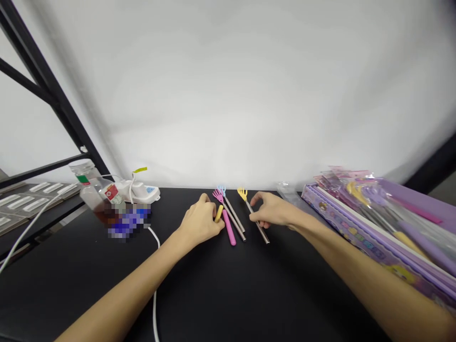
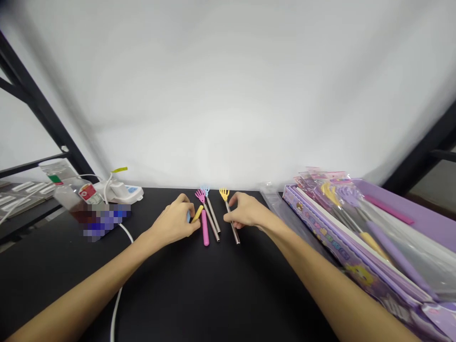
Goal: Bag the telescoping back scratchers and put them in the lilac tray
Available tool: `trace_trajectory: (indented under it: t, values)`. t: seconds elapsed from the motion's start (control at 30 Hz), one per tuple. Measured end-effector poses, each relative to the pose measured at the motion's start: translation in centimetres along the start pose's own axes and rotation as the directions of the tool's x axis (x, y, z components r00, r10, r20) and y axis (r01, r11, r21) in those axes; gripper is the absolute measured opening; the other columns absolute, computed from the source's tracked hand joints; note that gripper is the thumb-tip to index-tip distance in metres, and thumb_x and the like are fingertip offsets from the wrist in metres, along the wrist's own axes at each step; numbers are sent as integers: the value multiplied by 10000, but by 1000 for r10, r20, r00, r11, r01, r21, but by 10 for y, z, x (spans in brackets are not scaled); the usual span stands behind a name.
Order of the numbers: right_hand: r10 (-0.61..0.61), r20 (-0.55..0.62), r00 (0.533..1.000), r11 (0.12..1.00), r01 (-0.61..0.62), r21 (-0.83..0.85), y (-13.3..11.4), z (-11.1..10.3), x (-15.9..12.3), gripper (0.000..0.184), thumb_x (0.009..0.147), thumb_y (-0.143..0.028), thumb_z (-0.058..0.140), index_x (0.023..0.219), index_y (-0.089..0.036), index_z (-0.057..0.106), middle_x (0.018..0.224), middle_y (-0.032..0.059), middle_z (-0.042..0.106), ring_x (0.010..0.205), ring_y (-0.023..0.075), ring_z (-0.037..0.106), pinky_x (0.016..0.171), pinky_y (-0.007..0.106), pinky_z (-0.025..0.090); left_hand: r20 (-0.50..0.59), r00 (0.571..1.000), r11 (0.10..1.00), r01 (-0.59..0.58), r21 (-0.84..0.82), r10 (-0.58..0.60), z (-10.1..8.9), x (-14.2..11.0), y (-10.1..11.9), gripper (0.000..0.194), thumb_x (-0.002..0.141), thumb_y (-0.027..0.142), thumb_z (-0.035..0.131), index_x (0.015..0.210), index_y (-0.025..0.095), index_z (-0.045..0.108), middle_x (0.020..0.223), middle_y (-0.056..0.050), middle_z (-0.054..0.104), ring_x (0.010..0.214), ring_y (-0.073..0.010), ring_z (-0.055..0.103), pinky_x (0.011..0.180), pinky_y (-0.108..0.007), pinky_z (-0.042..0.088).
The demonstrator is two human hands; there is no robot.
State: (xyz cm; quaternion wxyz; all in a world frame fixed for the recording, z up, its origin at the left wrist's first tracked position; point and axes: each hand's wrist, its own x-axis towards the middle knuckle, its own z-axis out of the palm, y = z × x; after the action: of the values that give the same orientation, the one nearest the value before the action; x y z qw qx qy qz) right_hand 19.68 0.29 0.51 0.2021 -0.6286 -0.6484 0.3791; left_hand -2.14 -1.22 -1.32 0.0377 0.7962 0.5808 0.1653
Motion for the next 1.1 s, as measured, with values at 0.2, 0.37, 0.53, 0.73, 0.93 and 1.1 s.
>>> trace_trajectory:
  t: [0.2,0.37,0.53,0.73,0.93,1.1]
  values:
    - [-74,-85,994,811,109,574,11,-17,-34,520,672,-116,664,1175,-176,549,602,-47,607,533,94,552,500,193,449,27,999,991,39,-127,-36,4,6,-1,246,842,367,538,720,178,636,1027,-90,591,686,-196,645,702,-383,523]
    - [-47,-91,995,730,97,677,19,-20,-53,296,724,-143,686,1009,-186,620,636,-28,588,550,89,550,528,198,472,26,997,952,72,-298,-67,-4,9,-6,259,869,362,492,839,159,650,1000,-106,682,881,-243,689,784,-350,536]
    - [-37,-182,983,644,163,748,28,-18,-44,138,785,-239,678,892,-191,604,744,20,650,573,109,605,531,221,485,126,988,902,132,-411,-87,-12,8,-7,274,919,389,450,876,180,623,881,-64,725,813,-232,711,746,-330,534]
    - [-51,-285,957,496,272,825,29,-21,-42,165,835,-356,637,782,-205,596,875,67,704,809,210,712,858,358,571,8,990,941,-130,-312,139,-10,2,-10,247,988,317,379,1156,210,526,903,-39,698,782,-207,690,699,-312,511]
    - [-105,-309,945,472,321,821,30,-23,-44,338,905,-479,490,717,-219,597,939,104,726,937,267,710,950,418,543,-85,933,935,-354,-33,350,-5,-2,-6,346,1022,232,313,1337,243,453,1179,-85,648,1029,-226,658,869,-359,517]
    - [-163,-307,938,501,347,793,26,-14,-46,324,892,-503,521,733,-229,588,965,82,728,919,257,713,944,429,545,-116,909,915,-393,85,401,-1,-3,-1,346,1032,247,310,1345,252,457,1040,-63,658,927,-215,659,816,-349,529]
